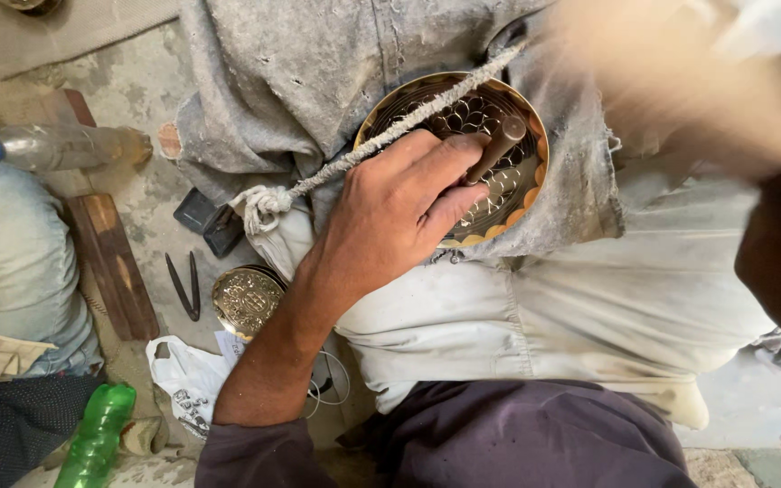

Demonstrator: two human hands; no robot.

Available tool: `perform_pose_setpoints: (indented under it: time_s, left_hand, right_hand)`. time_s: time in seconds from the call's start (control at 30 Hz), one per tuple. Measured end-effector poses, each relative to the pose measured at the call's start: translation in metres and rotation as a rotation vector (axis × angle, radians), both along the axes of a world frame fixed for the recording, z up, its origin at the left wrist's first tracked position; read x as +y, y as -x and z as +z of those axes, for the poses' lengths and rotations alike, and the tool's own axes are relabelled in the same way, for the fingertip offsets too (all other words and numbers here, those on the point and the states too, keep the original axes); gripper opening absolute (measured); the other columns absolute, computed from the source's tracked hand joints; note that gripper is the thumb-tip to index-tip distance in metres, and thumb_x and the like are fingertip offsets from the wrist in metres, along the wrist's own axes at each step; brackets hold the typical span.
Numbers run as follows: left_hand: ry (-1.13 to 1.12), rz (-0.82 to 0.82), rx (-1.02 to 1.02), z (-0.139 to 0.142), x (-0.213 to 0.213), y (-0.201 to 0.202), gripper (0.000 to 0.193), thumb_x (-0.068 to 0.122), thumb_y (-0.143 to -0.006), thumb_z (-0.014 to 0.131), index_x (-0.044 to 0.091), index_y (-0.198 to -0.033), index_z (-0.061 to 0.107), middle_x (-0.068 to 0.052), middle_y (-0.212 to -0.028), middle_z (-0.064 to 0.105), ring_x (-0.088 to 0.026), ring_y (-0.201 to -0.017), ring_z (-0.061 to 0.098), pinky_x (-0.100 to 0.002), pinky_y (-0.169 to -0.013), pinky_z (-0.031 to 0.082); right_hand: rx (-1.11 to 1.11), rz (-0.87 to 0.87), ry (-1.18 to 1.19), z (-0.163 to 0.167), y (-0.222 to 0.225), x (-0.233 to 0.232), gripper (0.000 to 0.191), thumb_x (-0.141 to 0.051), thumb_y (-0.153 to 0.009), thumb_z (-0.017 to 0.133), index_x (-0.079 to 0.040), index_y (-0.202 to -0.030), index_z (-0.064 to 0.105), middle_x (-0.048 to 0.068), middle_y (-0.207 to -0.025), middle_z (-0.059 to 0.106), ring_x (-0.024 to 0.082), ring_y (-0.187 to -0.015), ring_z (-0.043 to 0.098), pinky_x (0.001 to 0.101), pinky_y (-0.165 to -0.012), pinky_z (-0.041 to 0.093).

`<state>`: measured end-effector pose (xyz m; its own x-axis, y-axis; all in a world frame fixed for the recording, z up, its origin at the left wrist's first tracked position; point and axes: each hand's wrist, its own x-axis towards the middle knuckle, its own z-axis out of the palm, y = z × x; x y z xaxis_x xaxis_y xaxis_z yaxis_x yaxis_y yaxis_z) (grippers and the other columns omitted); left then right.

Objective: The person sits on the floor with a brass plate held on a sandbag on their lap and hammers a punch to emboss a decorative pattern into the plate. They reposition the punch by hand between strikes and rotate the plate as they work across its surface.

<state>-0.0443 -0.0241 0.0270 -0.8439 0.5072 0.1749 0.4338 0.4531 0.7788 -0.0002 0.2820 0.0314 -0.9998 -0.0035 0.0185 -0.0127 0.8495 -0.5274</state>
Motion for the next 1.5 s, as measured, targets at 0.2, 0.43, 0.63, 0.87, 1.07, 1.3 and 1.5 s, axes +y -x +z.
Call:
perform_pose_setpoints:
  time_s: [0.2, 0.43, 0.63, 0.87, 1.07, 1.3, 1.5]
  left_hand:
    - [0.014, 0.009, 0.001, -0.002, 0.000, 0.000, 0.033, 0.018, -0.100, 0.077, 0.006, -0.127, 0.064, -0.010, -0.099, 0.065, -0.024, -0.082, 0.067, -0.037, -0.071, 0.054]
    - [0.044, 0.016, -0.027, 0.000, 0.000, -0.002, 0.033, 0.019, -0.099, 0.077, 0.007, -0.128, 0.065, -0.010, -0.098, 0.064, -0.024, -0.079, 0.067, -0.037, -0.069, 0.053]
    - [0.057, 0.020, -0.039, 0.000, 0.001, 0.000, 0.033, 0.019, -0.098, 0.077, 0.008, -0.128, 0.066, -0.009, -0.097, 0.064, -0.023, -0.078, 0.067, -0.037, -0.069, 0.053]
    - [0.008, 0.016, -0.028, -0.001, 0.000, -0.002, 0.034, 0.017, -0.101, 0.076, 0.007, -0.131, 0.064, -0.010, -0.103, 0.065, -0.023, -0.082, 0.068, -0.037, -0.072, 0.055]
    - [0.005, 0.016, 0.013, -0.002, -0.001, -0.003, 0.034, 0.018, -0.101, 0.076, 0.007, -0.131, 0.064, -0.010, -0.103, 0.064, -0.025, -0.084, 0.067, -0.038, -0.074, 0.054]
    - [0.014, -0.002, 0.029, -0.002, 0.001, 0.004, 0.034, 0.020, -0.100, 0.077, 0.007, -0.129, 0.066, -0.008, -0.098, 0.067, -0.019, -0.076, 0.066, -0.032, -0.065, 0.054]
    - [0.054, -0.024, 0.055, 0.001, 0.000, 0.007, 0.035, 0.019, -0.100, 0.077, 0.007, -0.131, 0.065, -0.009, -0.096, 0.064, -0.024, -0.079, 0.066, -0.037, -0.069, 0.055]
  right_hand:
    - [0.007, 0.045, -0.010, 0.012, -0.002, 0.002, 0.053, 0.017, -0.085, 0.047, 0.019, -0.137, 0.057, 0.032, -0.110, 0.067, 0.039, -0.100, 0.069, 0.0431, -0.087, 0.056]
    - [0.026, 0.067, -0.044, 0.019, -0.007, -0.003, 0.053, 0.017, -0.085, 0.047, 0.019, -0.136, 0.058, 0.032, -0.110, 0.067, 0.039, -0.100, 0.069, 0.0432, -0.088, 0.056]
    - [0.044, 0.114, -0.072, 0.031, -0.006, -0.008, 0.052, 0.018, -0.085, 0.046, 0.020, -0.136, 0.058, 0.032, -0.110, 0.067, 0.040, -0.101, 0.069, 0.0434, -0.088, 0.056]
    - [0.054, 0.195, -0.125, 0.043, -0.005, -0.013, 0.052, 0.018, -0.085, 0.045, 0.020, -0.136, 0.059, 0.032, -0.110, 0.067, 0.040, -0.101, 0.069, 0.0436, -0.089, 0.056]
    - [0.053, 0.202, -0.124, 0.047, -0.004, -0.013, 0.045, 0.014, -0.093, 0.048, 0.019, -0.136, 0.059, 0.029, -0.110, 0.067, 0.037, -0.100, 0.069, 0.0419, -0.088, 0.057]
    - [-0.030, 0.066, -0.010, 0.018, -0.014, 0.009, 0.040, 0.003, -0.095, 0.057, 0.010, -0.134, 0.056, 0.021, -0.115, 0.065, 0.032, -0.104, 0.067, 0.0396, -0.090, 0.055]
    - [-0.186, -0.251, 0.274, -0.011, 0.001, 0.016, 0.039, -0.006, -0.096, 0.064, 0.003, -0.133, 0.054, 0.014, -0.119, 0.063, 0.027, -0.107, 0.064, 0.0376, -0.092, 0.054]
